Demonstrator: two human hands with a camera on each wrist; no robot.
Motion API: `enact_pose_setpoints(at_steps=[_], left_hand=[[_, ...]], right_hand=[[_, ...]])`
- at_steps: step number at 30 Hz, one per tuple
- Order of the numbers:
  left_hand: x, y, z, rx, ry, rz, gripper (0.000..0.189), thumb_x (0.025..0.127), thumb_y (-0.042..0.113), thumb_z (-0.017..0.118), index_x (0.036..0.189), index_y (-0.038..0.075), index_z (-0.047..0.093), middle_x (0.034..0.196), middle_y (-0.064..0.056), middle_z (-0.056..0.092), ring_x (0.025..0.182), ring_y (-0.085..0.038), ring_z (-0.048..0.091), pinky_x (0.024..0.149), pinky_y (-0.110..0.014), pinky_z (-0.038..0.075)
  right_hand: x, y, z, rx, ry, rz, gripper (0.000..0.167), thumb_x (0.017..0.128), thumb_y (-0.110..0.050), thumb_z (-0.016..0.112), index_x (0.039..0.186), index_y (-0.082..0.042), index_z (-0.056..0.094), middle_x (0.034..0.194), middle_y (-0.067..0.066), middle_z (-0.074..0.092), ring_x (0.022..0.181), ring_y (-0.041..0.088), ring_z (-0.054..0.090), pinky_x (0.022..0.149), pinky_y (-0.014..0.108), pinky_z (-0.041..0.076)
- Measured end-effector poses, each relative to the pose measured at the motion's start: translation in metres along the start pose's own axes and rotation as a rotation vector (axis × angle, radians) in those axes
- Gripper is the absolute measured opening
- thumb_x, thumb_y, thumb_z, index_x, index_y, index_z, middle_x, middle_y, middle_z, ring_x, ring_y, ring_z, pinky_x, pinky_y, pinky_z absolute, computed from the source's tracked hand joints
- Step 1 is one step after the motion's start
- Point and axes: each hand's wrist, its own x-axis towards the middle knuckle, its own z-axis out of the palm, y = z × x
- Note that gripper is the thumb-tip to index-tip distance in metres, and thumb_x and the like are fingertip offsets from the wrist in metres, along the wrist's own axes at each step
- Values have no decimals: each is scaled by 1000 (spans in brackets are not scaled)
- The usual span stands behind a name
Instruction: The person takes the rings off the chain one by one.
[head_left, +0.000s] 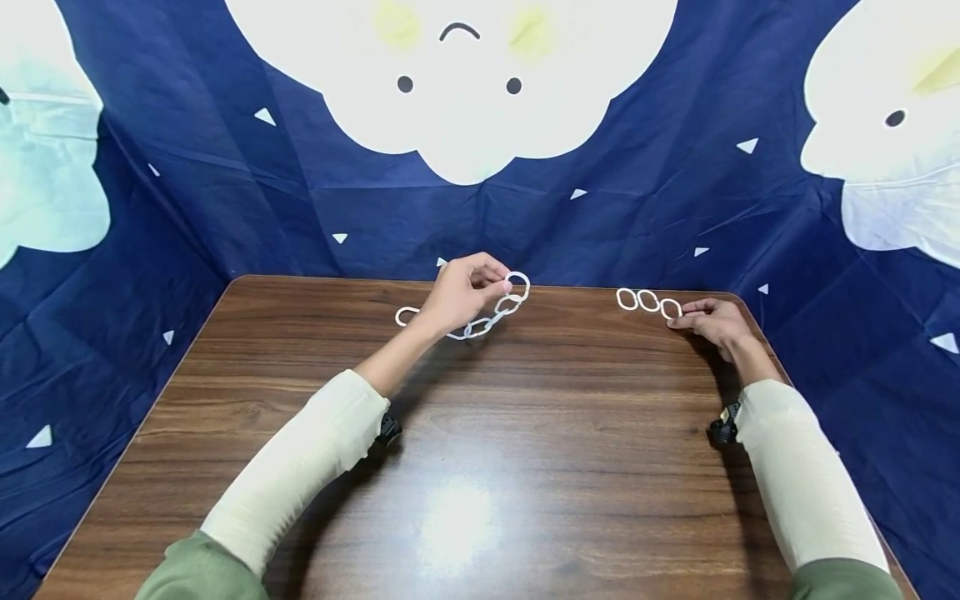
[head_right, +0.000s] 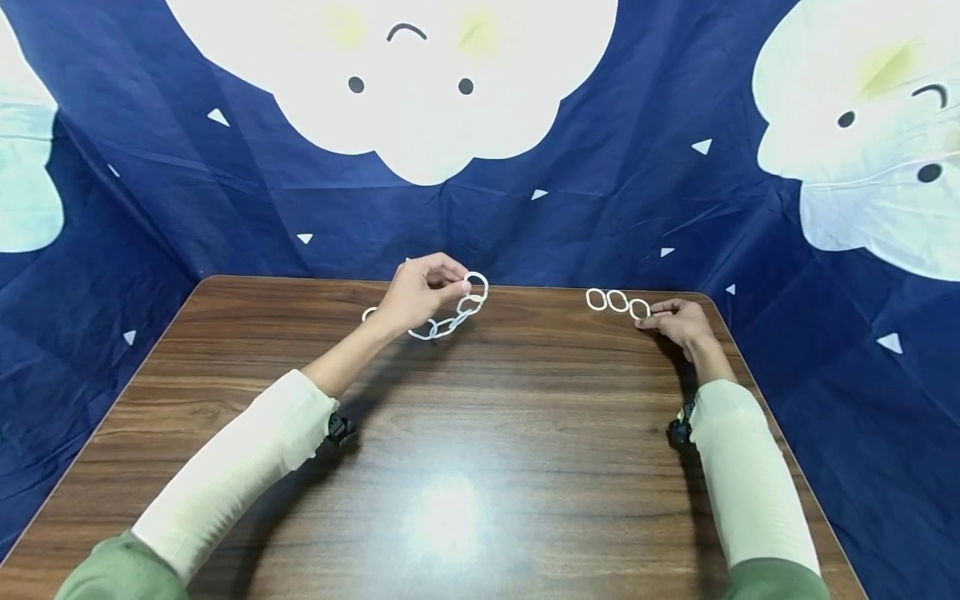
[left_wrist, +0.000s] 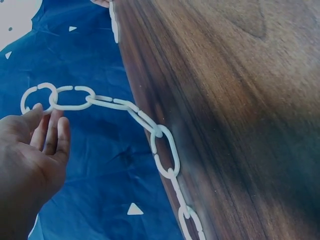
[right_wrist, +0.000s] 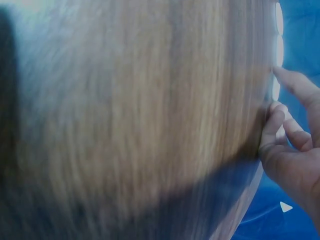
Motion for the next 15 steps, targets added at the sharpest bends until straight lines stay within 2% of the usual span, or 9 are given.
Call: enact_pose_setpoints(at_steps=[7, 11, 15], left_hand=[[-1, -1, 1, 1, 4, -5, 16, 102, 10, 85, 114, 1, 79, 107, -15, 84, 95, -23, 80, 80, -20, 54], [0, -2, 2, -7, 8, -1, 13, 101, 10, 86, 112, 4, 80, 106, -14, 84, 93, -20, 79, 80, -20, 55], [0, -3, 2, -16, 11, 9, 15, 101, 9, 86, 113, 2, 80, 105, -15, 84, 92, -18, 78, 80, -21, 55]], right_hand=[[6, -1, 3, -47, 21, 30, 52, 99, -25, 85, 137, 3, 63, 84, -25, 58, 81, 0, 59, 73, 17, 51], [9, -2, 2, -44, 36, 38, 42, 100, -25, 83, 129, -1, 64, 79, -23, 58, 78, 2, 58, 70, 20, 51], [8, -6, 3, -57, 44, 38, 39, 101, -26, 83, 126, -3, 63, 74, -22, 58, 76, 5, 57, 69, 22, 51]])
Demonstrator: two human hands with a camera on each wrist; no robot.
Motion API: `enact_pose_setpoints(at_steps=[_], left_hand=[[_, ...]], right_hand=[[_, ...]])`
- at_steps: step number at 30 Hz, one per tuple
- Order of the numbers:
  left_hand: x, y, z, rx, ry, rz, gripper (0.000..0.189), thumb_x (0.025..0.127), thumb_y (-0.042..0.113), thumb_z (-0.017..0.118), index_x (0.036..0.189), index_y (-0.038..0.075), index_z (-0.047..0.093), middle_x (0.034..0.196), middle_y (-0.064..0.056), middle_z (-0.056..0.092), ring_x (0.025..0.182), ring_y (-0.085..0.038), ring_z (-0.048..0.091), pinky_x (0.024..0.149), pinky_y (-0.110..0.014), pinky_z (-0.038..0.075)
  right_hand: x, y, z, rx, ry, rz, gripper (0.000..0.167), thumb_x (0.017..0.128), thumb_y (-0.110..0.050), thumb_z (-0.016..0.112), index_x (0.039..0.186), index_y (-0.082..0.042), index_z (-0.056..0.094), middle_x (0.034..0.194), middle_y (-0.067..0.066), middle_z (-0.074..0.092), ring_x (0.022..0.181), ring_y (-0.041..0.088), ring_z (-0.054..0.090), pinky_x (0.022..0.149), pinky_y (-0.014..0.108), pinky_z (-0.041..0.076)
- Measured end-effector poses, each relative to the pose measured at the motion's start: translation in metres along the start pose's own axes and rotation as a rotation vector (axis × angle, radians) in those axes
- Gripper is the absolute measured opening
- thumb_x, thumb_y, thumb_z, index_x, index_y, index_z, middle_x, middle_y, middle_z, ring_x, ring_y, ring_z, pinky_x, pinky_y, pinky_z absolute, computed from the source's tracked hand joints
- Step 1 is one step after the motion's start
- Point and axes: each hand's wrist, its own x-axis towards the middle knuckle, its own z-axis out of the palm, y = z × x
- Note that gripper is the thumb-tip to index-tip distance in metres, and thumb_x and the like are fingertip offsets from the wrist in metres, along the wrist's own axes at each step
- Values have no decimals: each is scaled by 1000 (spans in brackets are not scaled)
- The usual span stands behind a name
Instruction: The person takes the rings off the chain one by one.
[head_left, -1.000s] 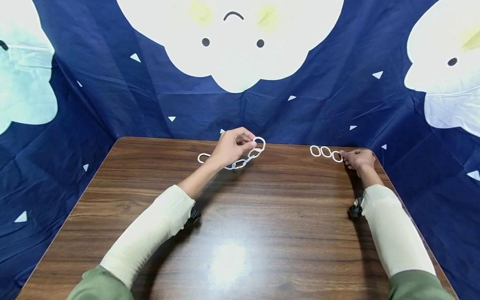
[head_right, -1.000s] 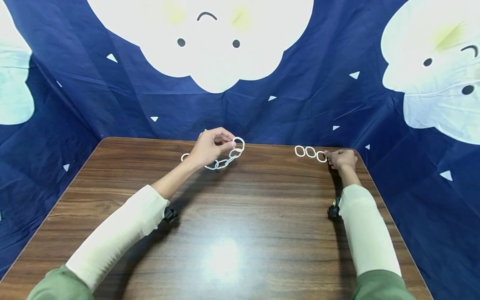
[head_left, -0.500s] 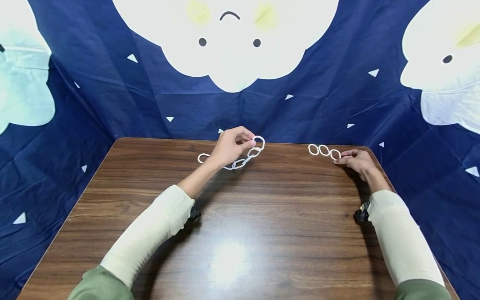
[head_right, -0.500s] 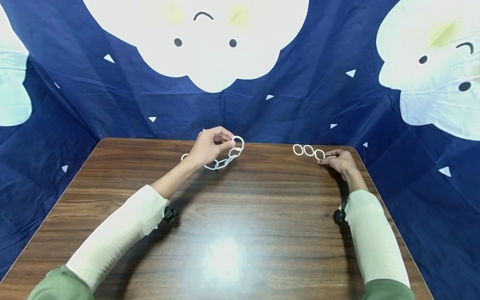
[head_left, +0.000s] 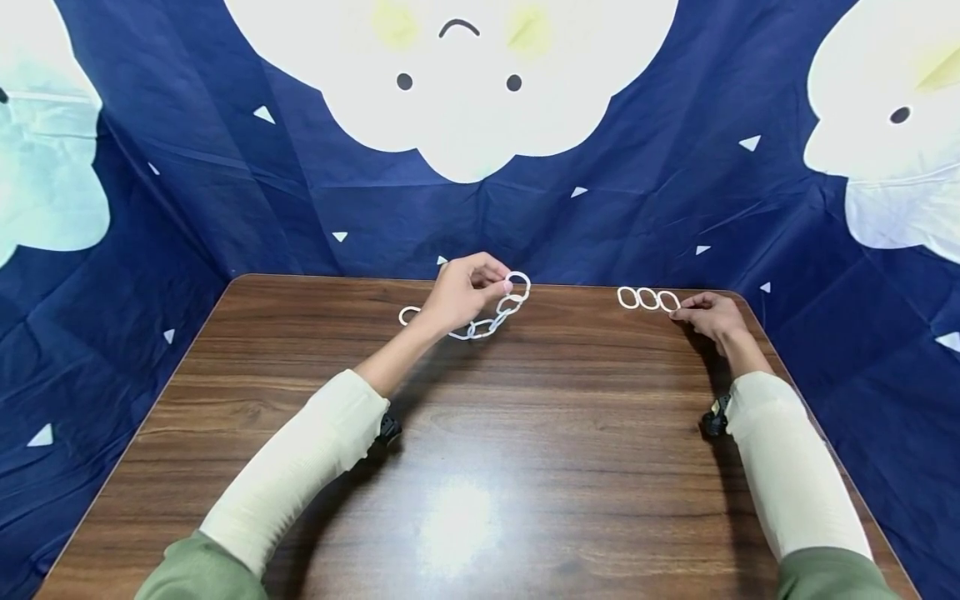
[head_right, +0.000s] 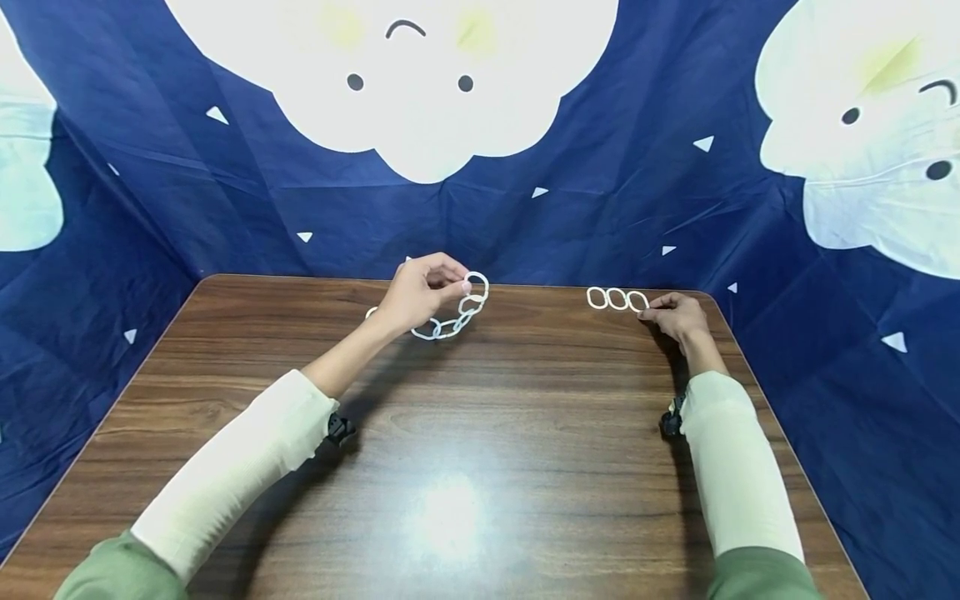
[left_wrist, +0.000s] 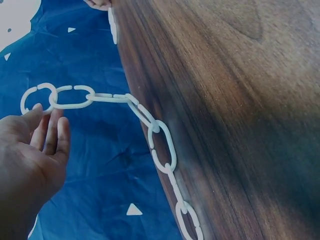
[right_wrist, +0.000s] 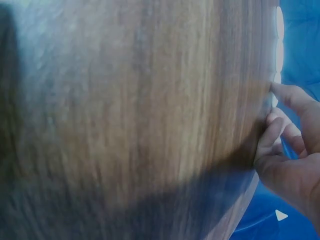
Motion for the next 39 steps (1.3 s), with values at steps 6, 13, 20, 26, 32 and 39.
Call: enact_pose_setpoints(at_steps=[6, 13, 20, 26, 32, 39], left_hand=[[1, 1, 1, 12, -1, 4, 18, 101, 9, 86, 114, -1, 80, 105, -15, 84, 92, -21, 78, 79, -21, 54], [1, 3, 3, 19, 0, -1, 14, 101, 8, 85, 113, 1, 80, 105, -15, 84, 91, -23, 79, 78, -22, 54], [0, 1, 4, 11, 16, -2, 15, 100, 10, 87, 112, 3, 80, 105, -15, 85, 93, -22, 80, 78, -20, 55], [0, 2, 3, -7, 25, -5, 14, 100, 10, 87, 111, 4, 80, 104, -14, 85, 93, -20, 79, 77, -20, 55], [2, 4, 3, -6, 19, -16, 15, 101, 11, 86, 112, 3, 80, 106, -15, 85, 92, -20, 79, 77, -20, 54], [2, 3, 2, 5, 18, -8, 18, 101, 10, 86, 114, 0, 80, 106, -16, 85, 92, -20, 79, 77, -19, 54]], right_hand=[[-2, -4, 2, -27, 24, 0, 34, 102, -27, 82, 122, -6, 64, 70, -24, 56, 75, 5, 55, 69, 22, 48], [12, 3, 0, -53, 25, 49, 41, 96, -35, 86, 121, -8, 68, 69, -13, 58, 69, 12, 55, 54, 32, 45], [29, 14, 3, -68, 84, 75, 31, 86, -40, 91, 100, -20, 72, 95, 7, 67, 77, 23, 57, 49, 38, 50], [6, -3, 6, -92, 77, 48, 48, 95, -36, 86, 126, -4, 68, 109, 20, 70, 75, 25, 57, 49, 38, 49], [11, 2, 6, -109, 116, 49, 30, 96, -35, 85, 113, -12, 75, 113, 12, 69, 105, 30, 57, 73, 30, 50], [28, 14, 3, -32, 142, 26, 12, 94, -25, 79, 93, -13, 77, 69, -4, 69, 68, 17, 64, 63, 32, 47]])
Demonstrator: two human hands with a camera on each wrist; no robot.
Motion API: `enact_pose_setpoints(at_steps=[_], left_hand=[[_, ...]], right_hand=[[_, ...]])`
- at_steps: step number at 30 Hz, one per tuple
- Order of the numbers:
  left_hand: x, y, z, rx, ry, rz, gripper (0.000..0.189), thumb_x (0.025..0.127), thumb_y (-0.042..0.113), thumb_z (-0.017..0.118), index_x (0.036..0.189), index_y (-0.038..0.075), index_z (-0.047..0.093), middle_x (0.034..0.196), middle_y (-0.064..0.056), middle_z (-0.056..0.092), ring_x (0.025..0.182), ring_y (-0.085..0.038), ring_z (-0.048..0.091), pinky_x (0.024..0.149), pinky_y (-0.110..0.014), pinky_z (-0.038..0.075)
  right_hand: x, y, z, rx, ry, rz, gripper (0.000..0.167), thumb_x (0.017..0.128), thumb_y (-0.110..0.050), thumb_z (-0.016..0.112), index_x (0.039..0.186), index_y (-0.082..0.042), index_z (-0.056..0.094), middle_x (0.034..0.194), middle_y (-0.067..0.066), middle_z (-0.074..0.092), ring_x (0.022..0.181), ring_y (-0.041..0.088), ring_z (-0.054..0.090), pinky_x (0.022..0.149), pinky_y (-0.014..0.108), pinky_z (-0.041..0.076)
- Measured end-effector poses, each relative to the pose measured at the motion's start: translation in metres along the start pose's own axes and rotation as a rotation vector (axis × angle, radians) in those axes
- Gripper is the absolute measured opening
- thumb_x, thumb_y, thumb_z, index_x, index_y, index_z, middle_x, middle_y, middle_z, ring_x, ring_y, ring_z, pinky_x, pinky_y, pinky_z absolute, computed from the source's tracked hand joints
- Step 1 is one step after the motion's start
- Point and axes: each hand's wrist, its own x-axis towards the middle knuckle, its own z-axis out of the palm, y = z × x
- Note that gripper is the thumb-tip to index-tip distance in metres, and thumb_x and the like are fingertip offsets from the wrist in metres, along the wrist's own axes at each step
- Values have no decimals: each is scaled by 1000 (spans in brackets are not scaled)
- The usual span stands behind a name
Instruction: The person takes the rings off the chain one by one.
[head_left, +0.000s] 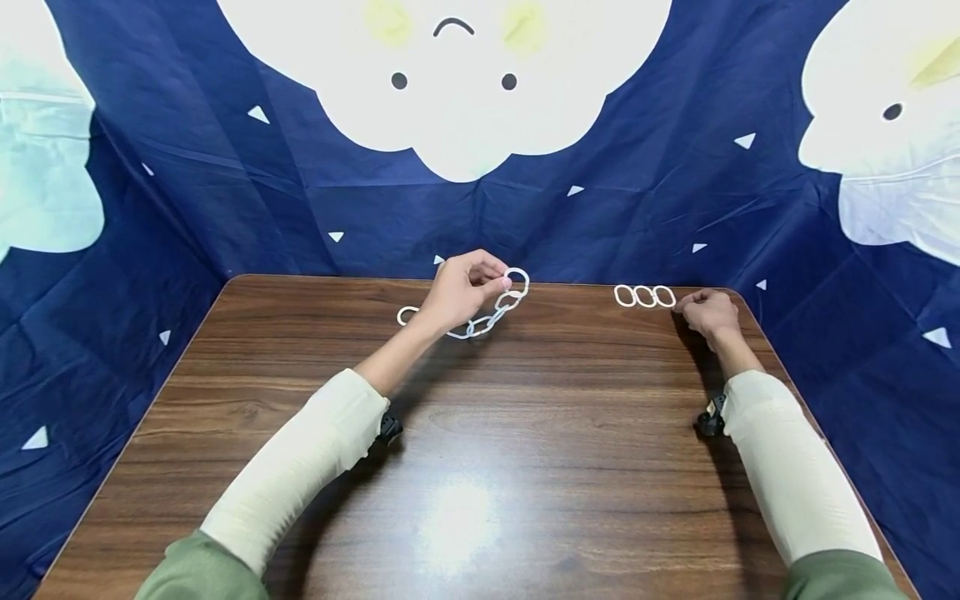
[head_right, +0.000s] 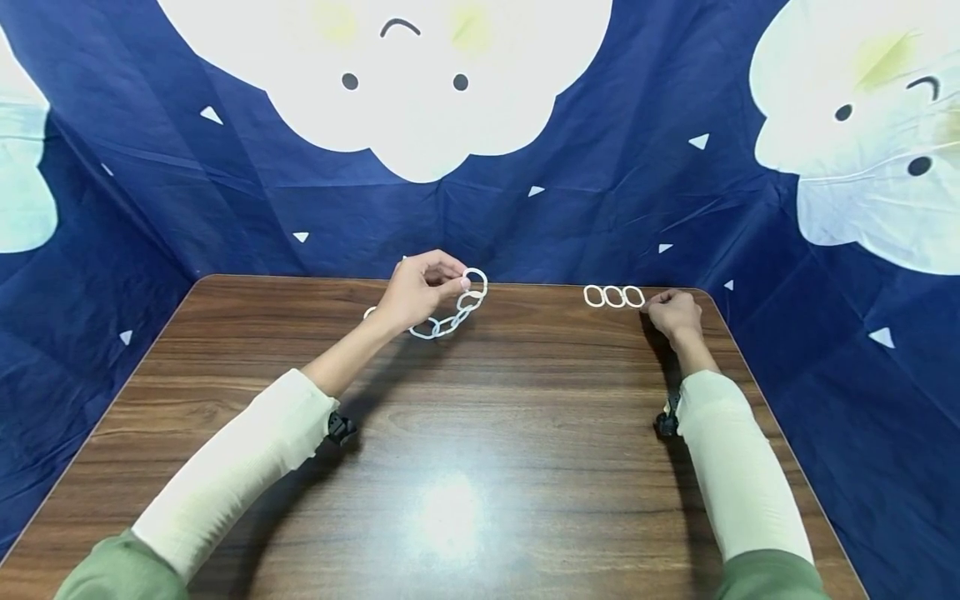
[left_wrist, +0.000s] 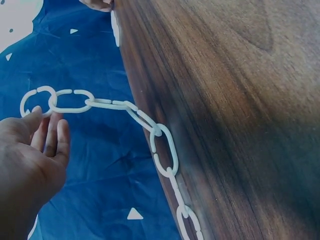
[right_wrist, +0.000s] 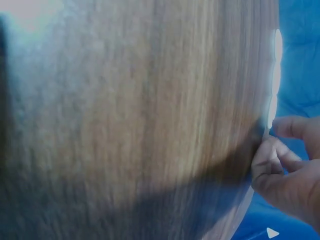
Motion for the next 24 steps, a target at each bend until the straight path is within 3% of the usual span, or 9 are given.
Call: enact_pose_setpoints(at_steps=[2, 7, 10, 17, 24], left_hand=[[0, 0, 0, 1, 0, -1, 17, 101, 10, 86, 114, 1, 80, 105, -15, 85, 92, -18, 79, 77, -19, 54], [0, -1, 1, -2, -2, 0, 17, 101, 11, 86, 114, 1, 80, 105, -15, 85, 90, -14, 77, 76, -20, 53], [1, -1, 2, -4, -5, 1, 17, 101, 11, 86, 114, 1, 80, 104, -14, 85, 88, -12, 76, 75, -20, 53], [1, -1, 2, 10, 1, 5, 15, 101, 12, 87, 112, 4, 81, 105, -14, 85, 93, -19, 80, 78, -20, 54], [2, -2, 3, 8, 0, 7, 18, 101, 11, 86, 114, 0, 80, 107, -15, 85, 95, -22, 81, 81, -21, 55]], right_hand=[[-4, -4, 0, 6, 37, -7, 11, 93, -24, 75, 93, -13, 72, 66, -5, 69, 63, 18, 67, 63, 34, 49], [-27, -27, 2, -53, 128, -75, 17, 99, -24, 68, 107, -9, 67, 88, 1, 73, 106, 37, 68, 95, 43, 50], [-38, -44, 4, -73, 149, -137, 23, 101, -23, 67, 115, -4, 69, 101, 7, 73, 119, 40, 63, 103, 43, 46], [-47, -73, 14, -98, 105, -267, 27, 103, -24, 70, 118, -2, 74, 97, 8, 73, 105, 33, 63, 87, 33, 43], [-57, -96, 24, -118, 32, -358, 26, 103, -24, 75, 117, -3, 78, 97, 9, 79, 94, 23, 65, 87, 33, 45]])
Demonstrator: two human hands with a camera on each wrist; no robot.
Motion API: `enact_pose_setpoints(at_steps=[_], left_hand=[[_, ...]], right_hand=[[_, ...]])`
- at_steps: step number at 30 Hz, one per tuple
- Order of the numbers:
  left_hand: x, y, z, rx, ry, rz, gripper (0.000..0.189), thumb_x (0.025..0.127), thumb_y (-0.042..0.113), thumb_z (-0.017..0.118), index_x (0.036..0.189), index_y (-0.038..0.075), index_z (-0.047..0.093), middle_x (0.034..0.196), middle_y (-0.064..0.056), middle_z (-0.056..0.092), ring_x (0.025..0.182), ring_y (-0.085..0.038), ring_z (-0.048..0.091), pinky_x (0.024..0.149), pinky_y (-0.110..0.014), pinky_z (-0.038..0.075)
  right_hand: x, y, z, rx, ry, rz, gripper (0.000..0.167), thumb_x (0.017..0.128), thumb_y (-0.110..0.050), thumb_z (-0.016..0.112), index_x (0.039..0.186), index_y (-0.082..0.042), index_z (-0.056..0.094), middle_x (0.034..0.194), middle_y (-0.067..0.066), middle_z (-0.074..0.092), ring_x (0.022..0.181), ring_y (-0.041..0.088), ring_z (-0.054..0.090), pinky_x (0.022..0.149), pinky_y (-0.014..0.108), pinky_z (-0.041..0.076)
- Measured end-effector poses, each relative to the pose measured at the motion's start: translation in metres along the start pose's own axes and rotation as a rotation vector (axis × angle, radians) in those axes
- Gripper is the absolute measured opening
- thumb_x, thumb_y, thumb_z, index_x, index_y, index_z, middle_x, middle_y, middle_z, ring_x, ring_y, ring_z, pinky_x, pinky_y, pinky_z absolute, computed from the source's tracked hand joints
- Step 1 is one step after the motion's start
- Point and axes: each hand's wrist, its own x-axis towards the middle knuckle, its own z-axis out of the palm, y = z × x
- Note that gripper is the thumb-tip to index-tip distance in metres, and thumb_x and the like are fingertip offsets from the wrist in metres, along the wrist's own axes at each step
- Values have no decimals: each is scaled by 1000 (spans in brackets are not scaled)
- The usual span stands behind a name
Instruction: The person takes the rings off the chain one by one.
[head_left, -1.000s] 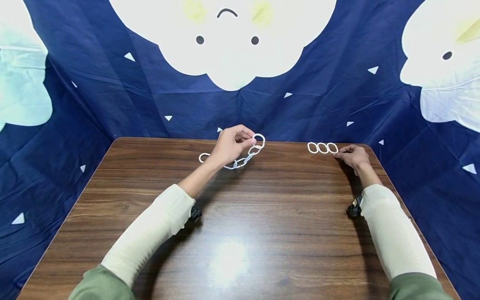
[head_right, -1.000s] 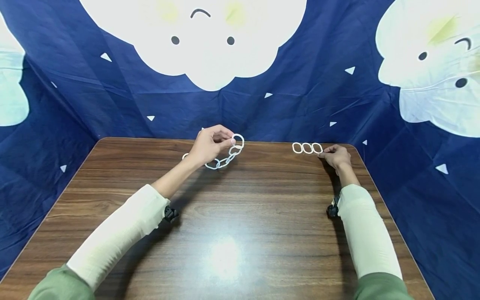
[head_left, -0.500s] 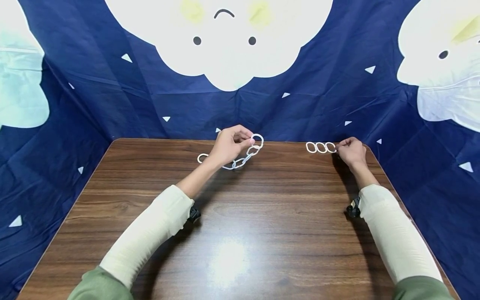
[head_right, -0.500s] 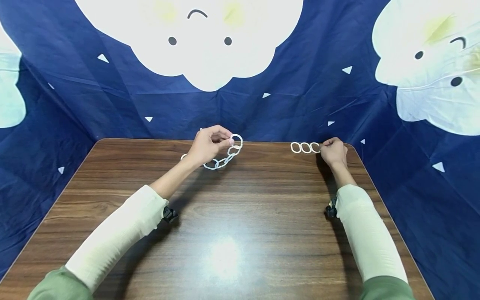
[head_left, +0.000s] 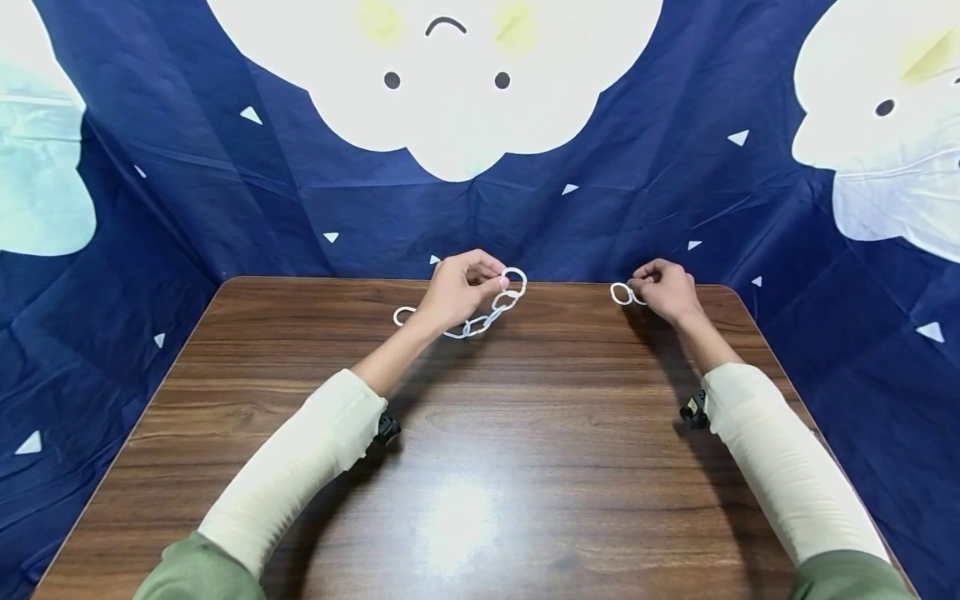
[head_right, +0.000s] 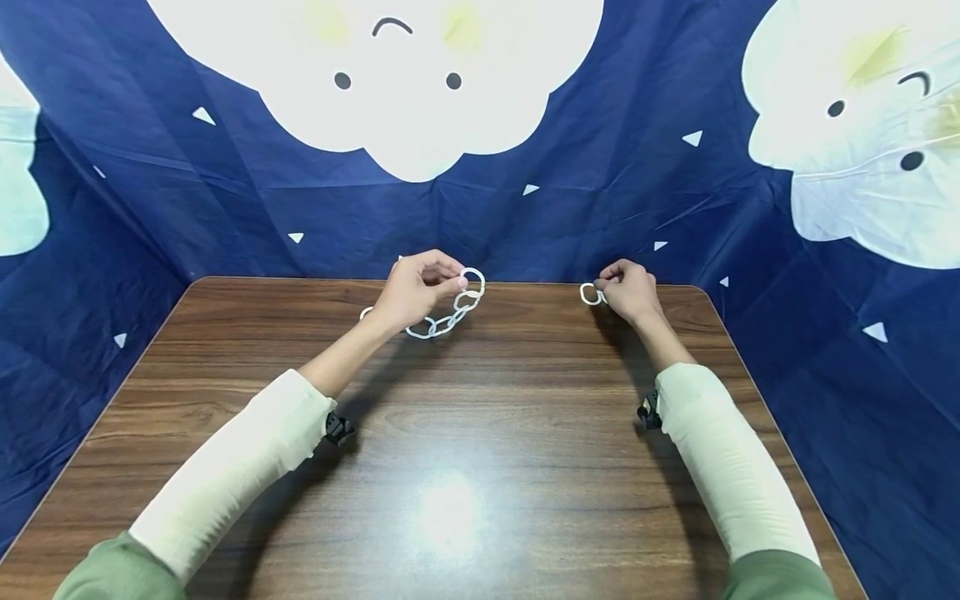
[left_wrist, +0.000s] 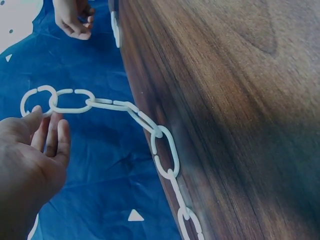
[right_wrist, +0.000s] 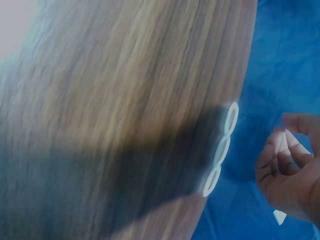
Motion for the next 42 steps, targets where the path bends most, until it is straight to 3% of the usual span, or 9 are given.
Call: enact_pose_setpoints(at_steps=[7, 14, 21, 34, 42], left_hand=[[0, 0, 0, 4, 2, 4, 14, 101, 11, 86, 111, 4, 80, 105, -15, 85, 96, -24, 81, 80, -19, 55], [1, -1, -1, 5, 0, 0, 14, 101, 11, 86, 111, 4, 80, 105, -15, 85, 93, -22, 80, 77, -19, 54], [1, 2, -2, 16, 1, -5, 14, 101, 12, 86, 112, 4, 81, 106, -14, 86, 95, -22, 81, 79, -21, 54], [1, 1, 1, 10, -4, 0, 13, 101, 12, 87, 110, 5, 81, 104, -14, 86, 94, -21, 81, 80, -20, 55], [2, 1, 3, 19, 1, 11, 14, 100, 11, 87, 110, 3, 81, 105, -15, 86, 95, -23, 82, 82, -20, 56]], right_hand=[[-4, -29, 8, 20, -53, -60, 22, 103, -25, 78, 114, -6, 80, 87, -5, 73, 86, 14, 63, 83, 28, 46], [-7, -58, 16, 51, -102, -133, 22, 104, -26, 78, 114, -7, 81, 94, 6, 80, 75, 2, 62, 75, 21, 47], [-8, -81, 26, 180, -176, -167, 21, 105, -24, 79, 113, -4, 80, 78, -4, 76, 66, 15, 71, 61, 18, 51], [-18, -124, 33, 339, -273, -270, 20, 108, -19, 77, 114, 0, 81, 85, 13, 77, 72, 16, 71, 69, 24, 62], [-18, -140, 37, 412, -309, -312, 20, 108, -18, 77, 113, 1, 82, 85, 10, 76, 78, 22, 73, 73, 28, 65]])
